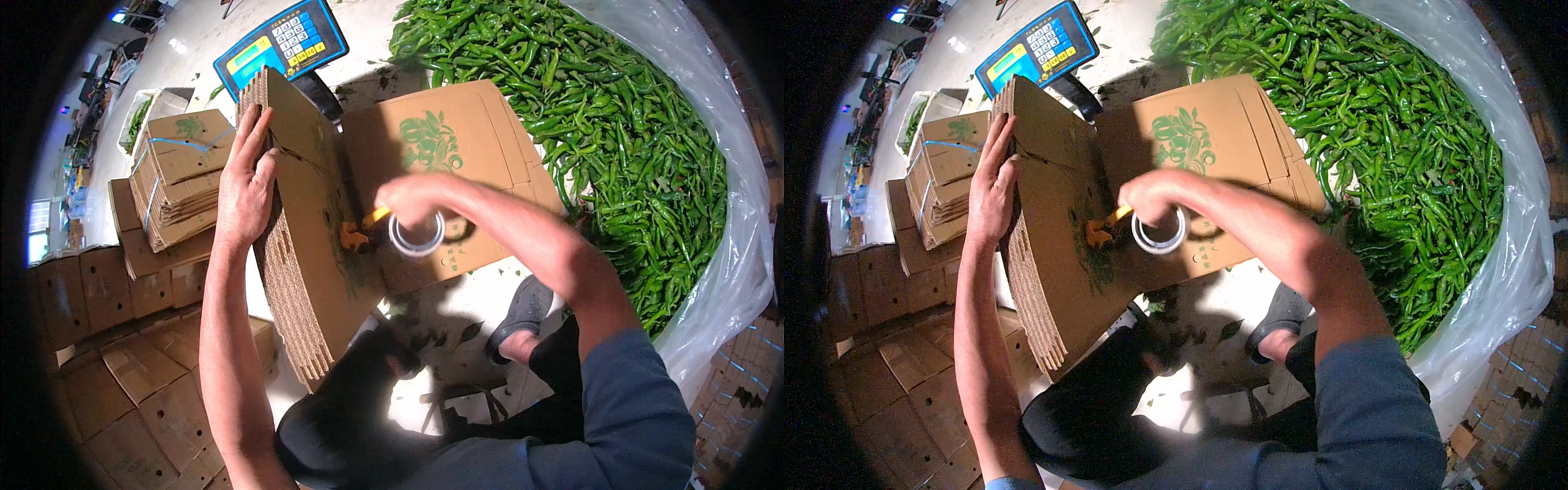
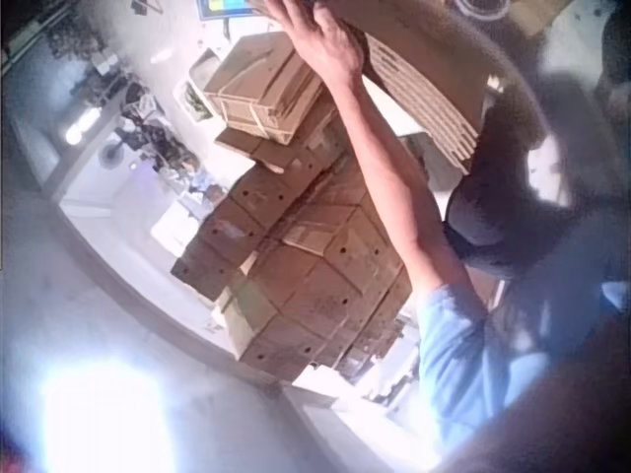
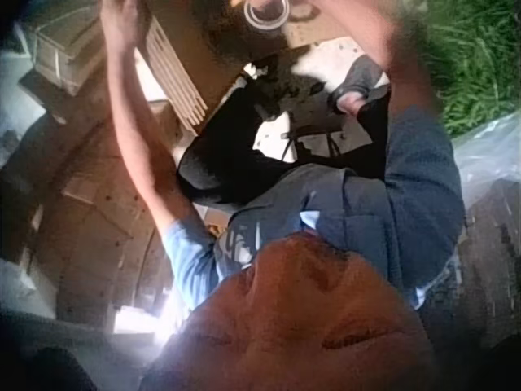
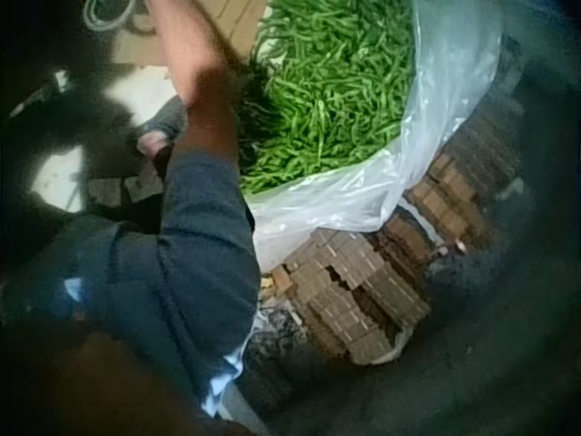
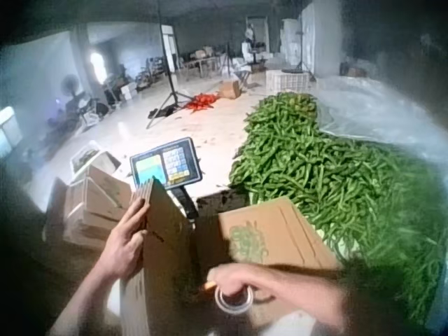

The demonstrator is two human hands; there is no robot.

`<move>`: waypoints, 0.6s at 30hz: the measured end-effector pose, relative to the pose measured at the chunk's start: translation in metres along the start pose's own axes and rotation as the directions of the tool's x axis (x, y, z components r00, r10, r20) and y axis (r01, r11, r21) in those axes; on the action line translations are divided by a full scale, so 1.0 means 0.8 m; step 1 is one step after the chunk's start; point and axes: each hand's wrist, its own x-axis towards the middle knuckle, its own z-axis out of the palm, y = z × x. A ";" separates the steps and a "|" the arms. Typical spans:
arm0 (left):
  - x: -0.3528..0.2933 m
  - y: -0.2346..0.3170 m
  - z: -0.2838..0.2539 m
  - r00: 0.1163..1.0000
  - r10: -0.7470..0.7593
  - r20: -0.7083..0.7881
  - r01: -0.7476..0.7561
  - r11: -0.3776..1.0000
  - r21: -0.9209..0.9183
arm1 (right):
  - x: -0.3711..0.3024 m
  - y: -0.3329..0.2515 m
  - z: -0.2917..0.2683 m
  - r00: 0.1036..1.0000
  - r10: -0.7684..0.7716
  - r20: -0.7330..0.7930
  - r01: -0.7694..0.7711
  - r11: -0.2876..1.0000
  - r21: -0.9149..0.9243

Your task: The person assembles flat cardboard boxes by folding them into shape and securing the seams with a tape dispenser. They then stack the finished boxes and secure the stack with a blue plastic tie.

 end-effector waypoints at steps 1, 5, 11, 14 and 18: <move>-0.002 -0.001 -0.002 1.000 0.008 0.006 -0.008 0.999 -0.034 | 0.014 -0.005 -0.014 0.997 0.018 0.070 -0.008 0.990 -0.139; 0.002 0.007 0.005 0.999 -0.036 -0.007 0.034 0.991 -0.131 | 0.097 0.017 -0.029 0.931 -0.033 0.364 0.223 0.841 -0.493; -0.013 -0.009 -0.015 0.999 -0.051 -0.007 0.050 0.997 -0.061 | 0.122 -0.058 0.084 0.715 0.167 0.679 0.209 0.876 -0.435; -0.001 -0.006 0.000 1.000 -0.022 0.021 0.025 0.992 -0.127 | 0.081 -0.028 0.186 0.685 -0.124 0.718 0.463 0.835 -0.297; -0.003 -0.005 -0.009 0.999 0.036 0.033 -0.030 0.987 -0.155 | -0.057 -0.065 0.066 0.830 -0.461 0.313 0.419 0.887 0.195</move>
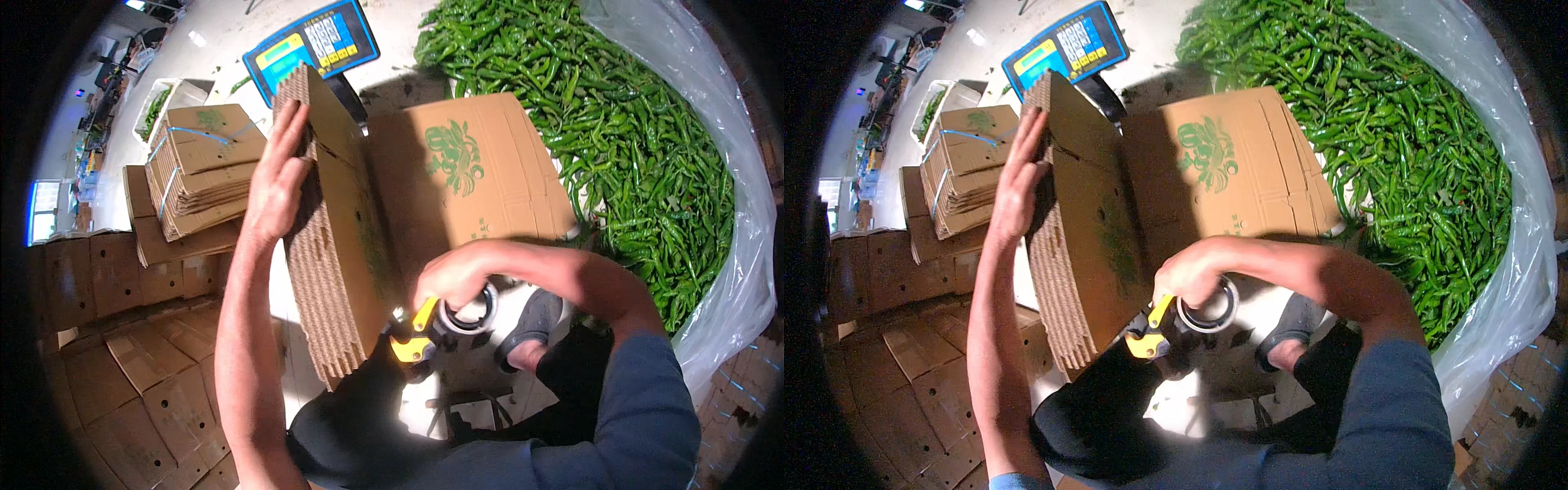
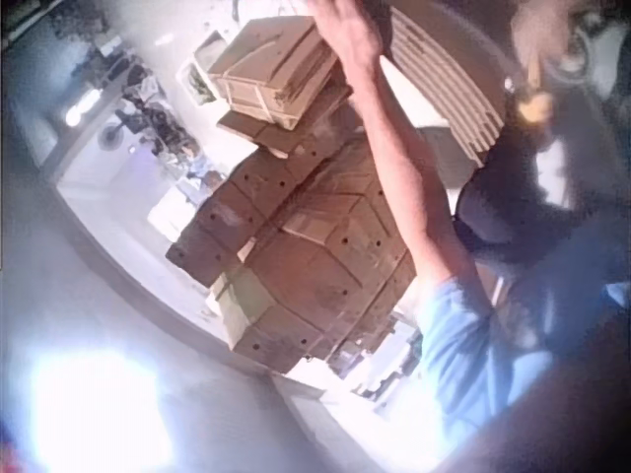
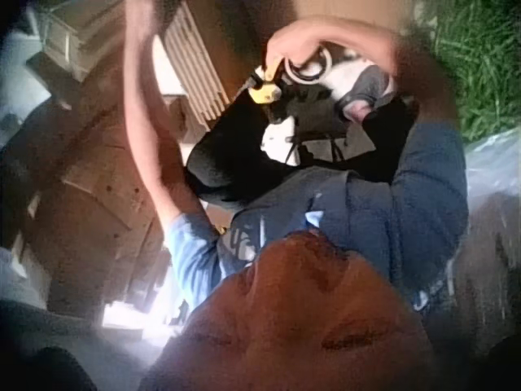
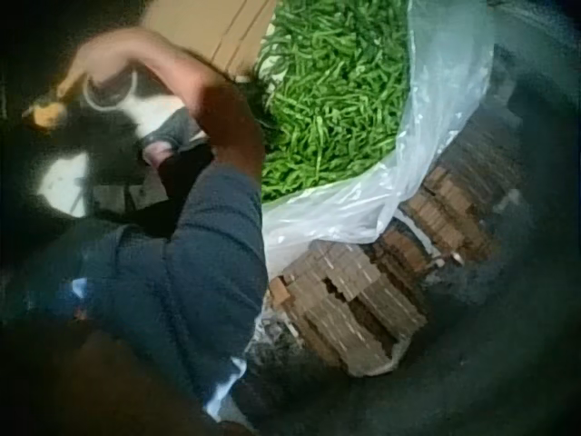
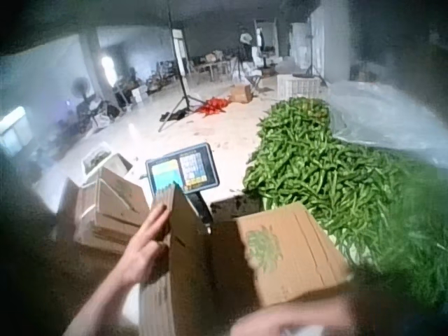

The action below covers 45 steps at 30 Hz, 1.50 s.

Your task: The person assembles flat cardboard boxes by folding them into shape and securing the seams with a tape dispenser. They then stack the finished boxes and secure the stack with a blue plastic tie.

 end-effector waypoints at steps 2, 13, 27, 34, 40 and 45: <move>0.000 0.002 -0.002 0.998 -0.048 0.034 0.045 0.994 0.099 | -0.043 -0.046 -0.026 0.964 -0.085 -0.252 0.125 0.981 0.147; -0.002 0.004 -0.003 0.998 -0.069 0.015 0.067 0.991 0.113 | -0.049 -0.144 -0.056 0.848 -0.099 -0.520 0.102 0.995 -0.024; -0.008 -0.009 -0.011 0.999 -0.034 -0.034 0.036 0.998 0.054 | -0.049 0.022 -0.032 0.176 0.750 -0.637 0.177 0.613 0.770; -0.016 -0.011 -0.016 0.998 -0.062 -0.023 0.062 0.998 0.025 | 0.050 0.038 -0.119 -0.156 0.703 -0.694 -0.288 0.640 0.712; 0.000 -0.002 0.000 0.999 -0.036 0.008 0.036 0.999 -0.030 | 0.056 0.106 -0.134 0.184 0.549 -0.815 -0.136 0.836 0.532; -0.010 -0.011 -0.008 0.997 -0.075 -0.024 0.075 0.997 -0.011 | 0.052 0.082 -0.108 0.464 0.602 -0.650 -0.254 0.793 0.554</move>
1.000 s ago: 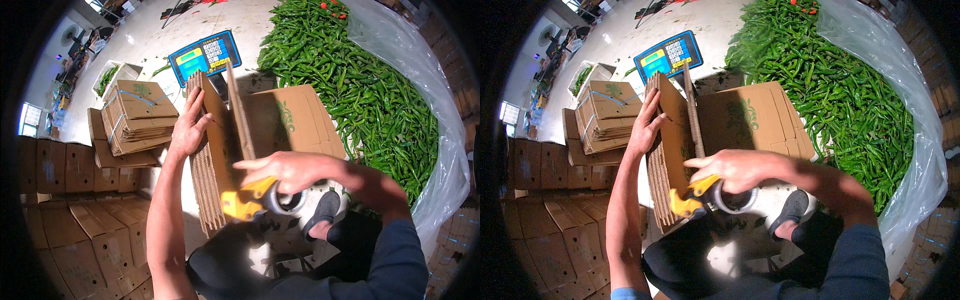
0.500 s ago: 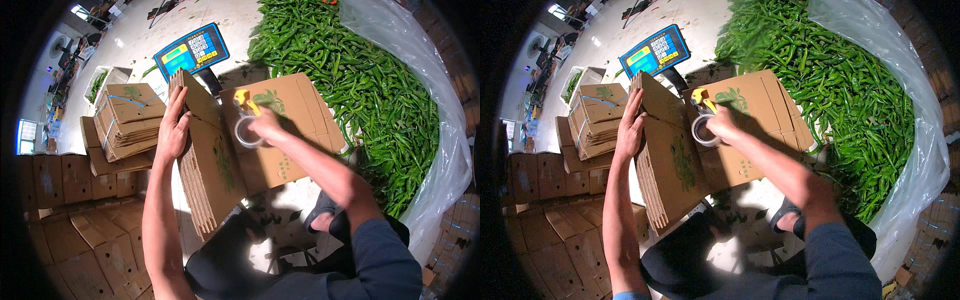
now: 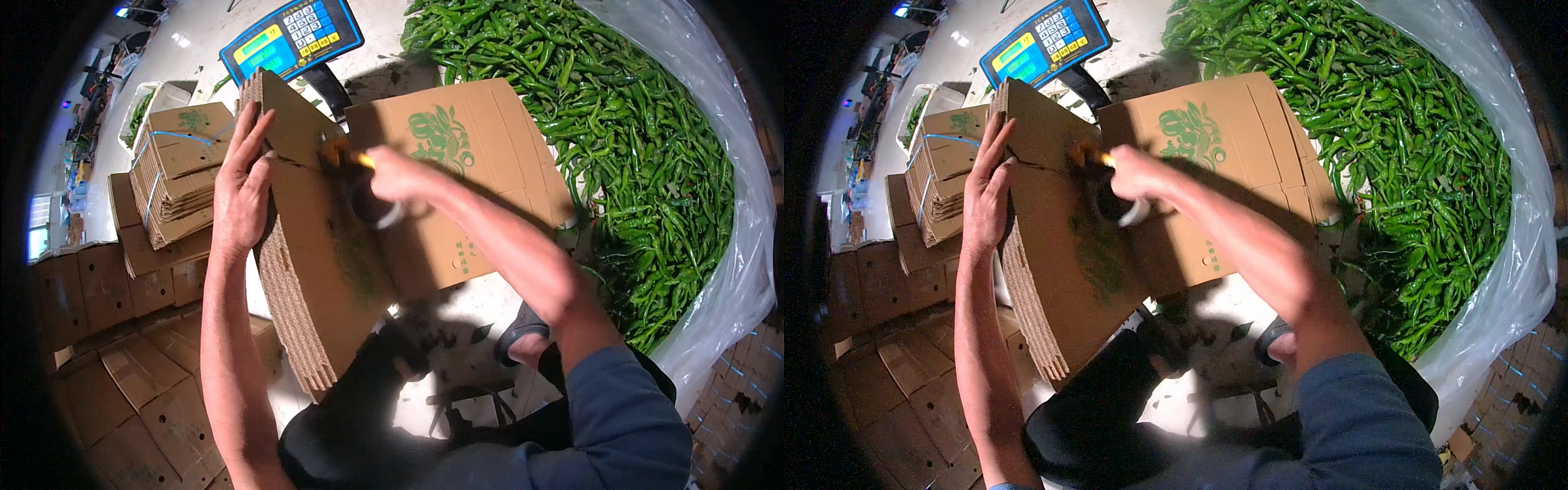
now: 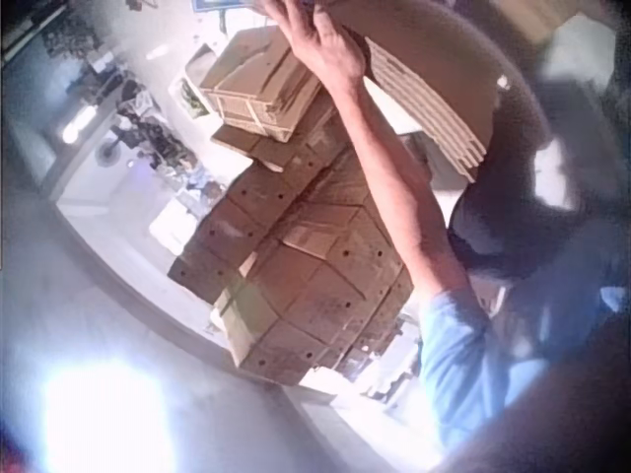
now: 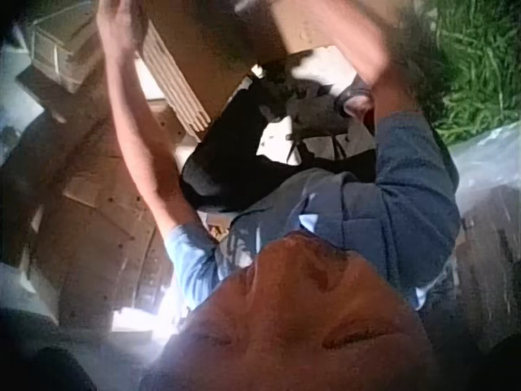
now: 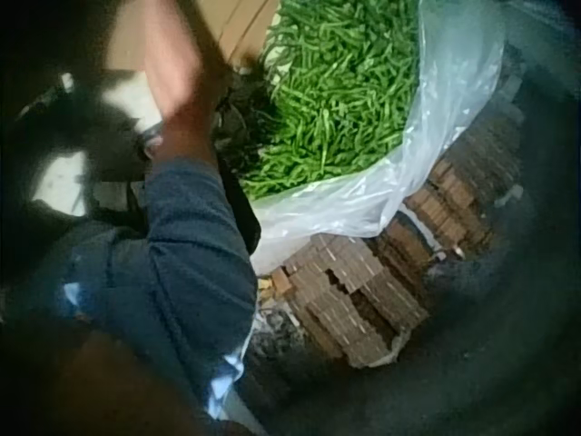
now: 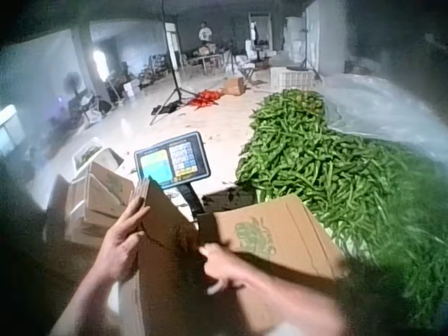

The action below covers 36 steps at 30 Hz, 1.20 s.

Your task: The person assembles flat cardboard boxes by folding them into shape and securing the seams with a tape dispenser. They then stack the finished boxes and secure the stack with a blue plastic tie.

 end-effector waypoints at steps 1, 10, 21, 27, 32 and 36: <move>-0.001 0.000 -0.002 1.000 0.009 -0.006 -0.009 1.000 -0.007 | -0.027 0.003 0.005 0.996 -0.018 0.084 0.018 1.000 -0.005; 0.005 0.003 0.008 0.999 0.040 -0.021 -0.040 0.999 -0.016 | -0.091 0.031 0.018 0.900 -0.098 0.424 0.258 0.904 -0.340; 0.006 0.008 0.014 1.000 0.016 -0.014 -0.017 1.000 -0.020 | 0.012 0.062 0.180 0.482 0.384 0.788 0.626 0.478 -0.616; 0.007 0.011 0.008 0.998 0.062 -0.012 -0.063 0.990 -0.122 | -0.161 0.002 0.015 0.433 -0.235 0.870 0.576 0.814 -0.067; 0.003 0.005 0.006 1.000 0.011 -0.006 -0.012 0.999 -0.052 | -0.231 -0.097 -0.029 0.574 -0.693 0.437 0.693 0.695 0.191; 0.007 0.010 0.008 1.000 -0.002 0.009 0.002 1.000 0.002 | -0.228 -0.138 0.004 0.458 -0.806 0.375 0.873 0.488 -0.018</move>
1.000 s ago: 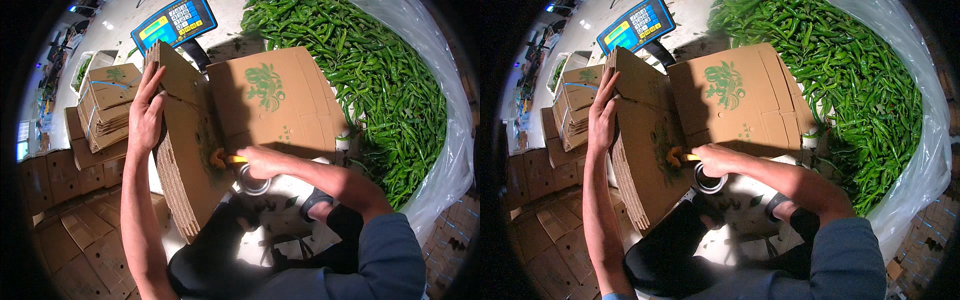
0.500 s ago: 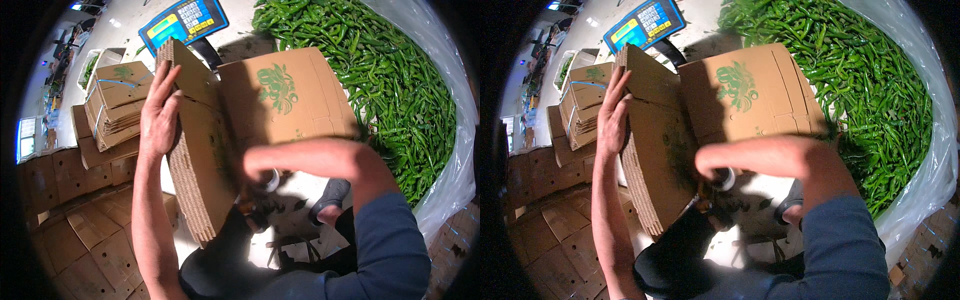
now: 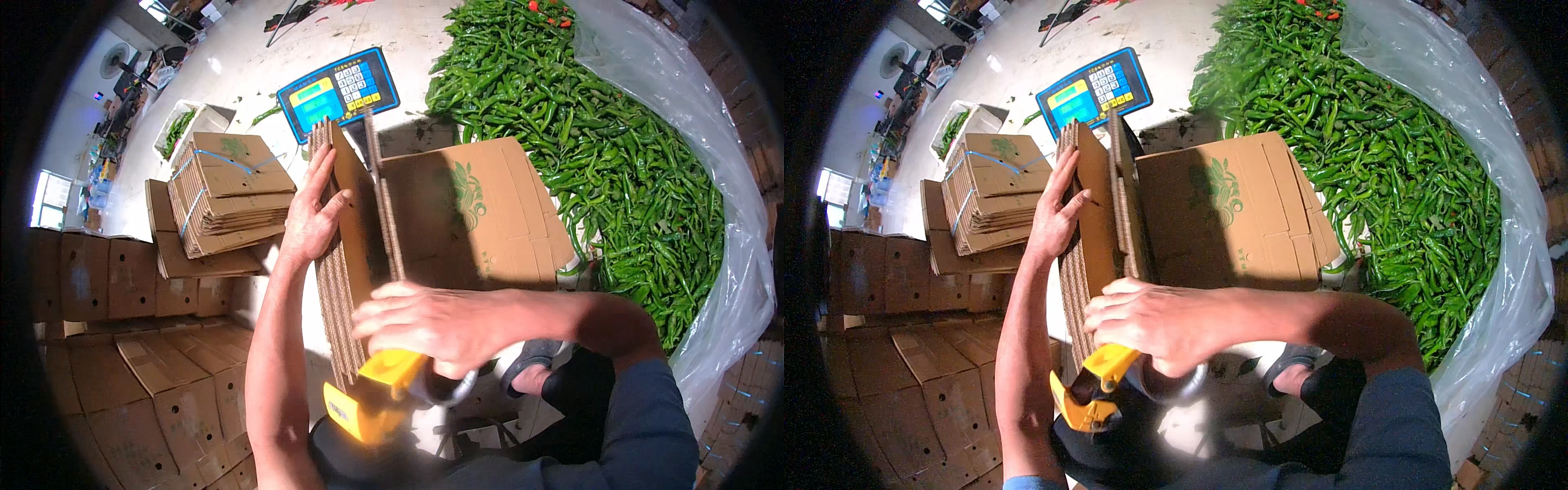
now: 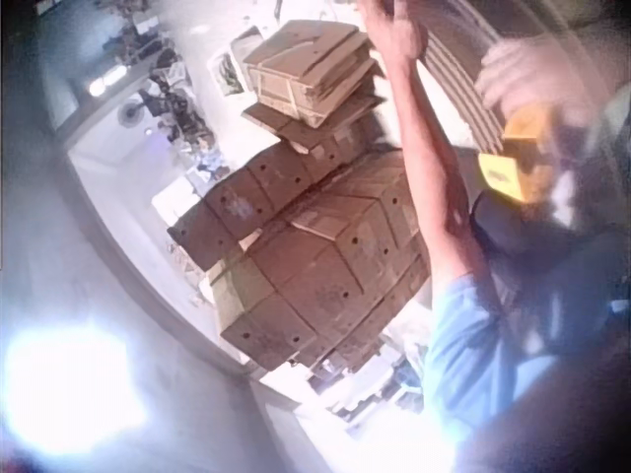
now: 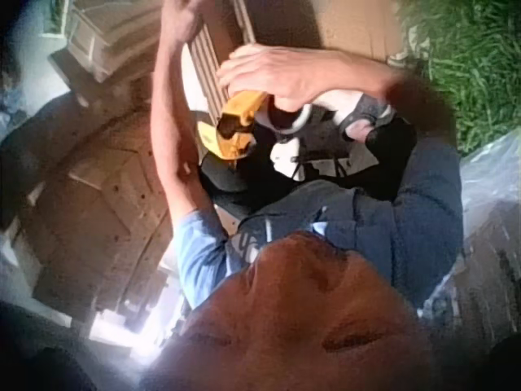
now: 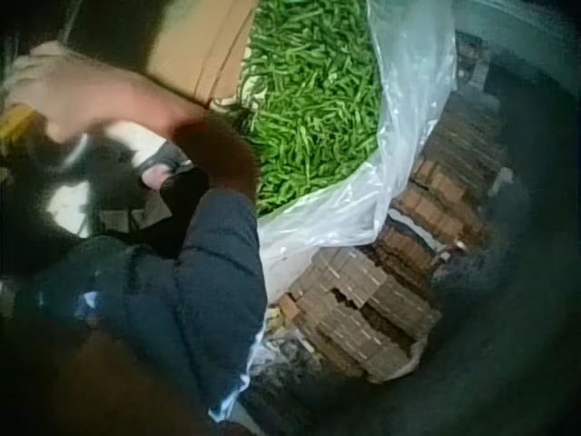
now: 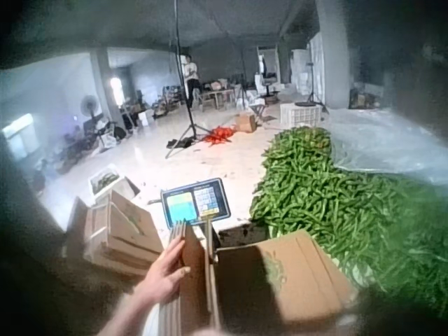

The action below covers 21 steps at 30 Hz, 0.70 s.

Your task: The person assembles flat cardboard boxes by folding them into shape and securing the seams with a tape dispenser. They then stack the finished boxes and secure the stack with a blue plastic tie.

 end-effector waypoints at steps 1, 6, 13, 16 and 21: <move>0.000 0.003 0.000 1.000 0.007 0.000 -0.007 1.000 0.007 | 0.003 0.006 0.005 1.000 0.006 0.009 -0.005 0.999 -0.052; -0.011 -0.011 -0.013 0.999 -0.006 -0.048 0.006 1.000 0.001 | -0.051 -0.006 -0.016 0.853 0.518 0.072 -0.505 0.852 -0.141; -0.014 -0.021 -0.018 0.998 -0.024 -0.056 0.016 0.990 -0.141 | -0.120 0.104 0.006 0.226 0.963 -0.147 -0.732 0.267 0.627; -0.008 -0.016 -0.011 0.997 -0.019 -0.069 0.010 0.992 -0.129 | -0.091 0.183 0.024 0.195 0.874 -0.445 -0.640 0.457 0.618; -0.013 -0.008 -0.011 0.987 -0.137 -0.085 0.124 0.982 -0.145 | 0.003 0.232 0.003 0.074 0.791 -0.607 -0.810 0.403 0.425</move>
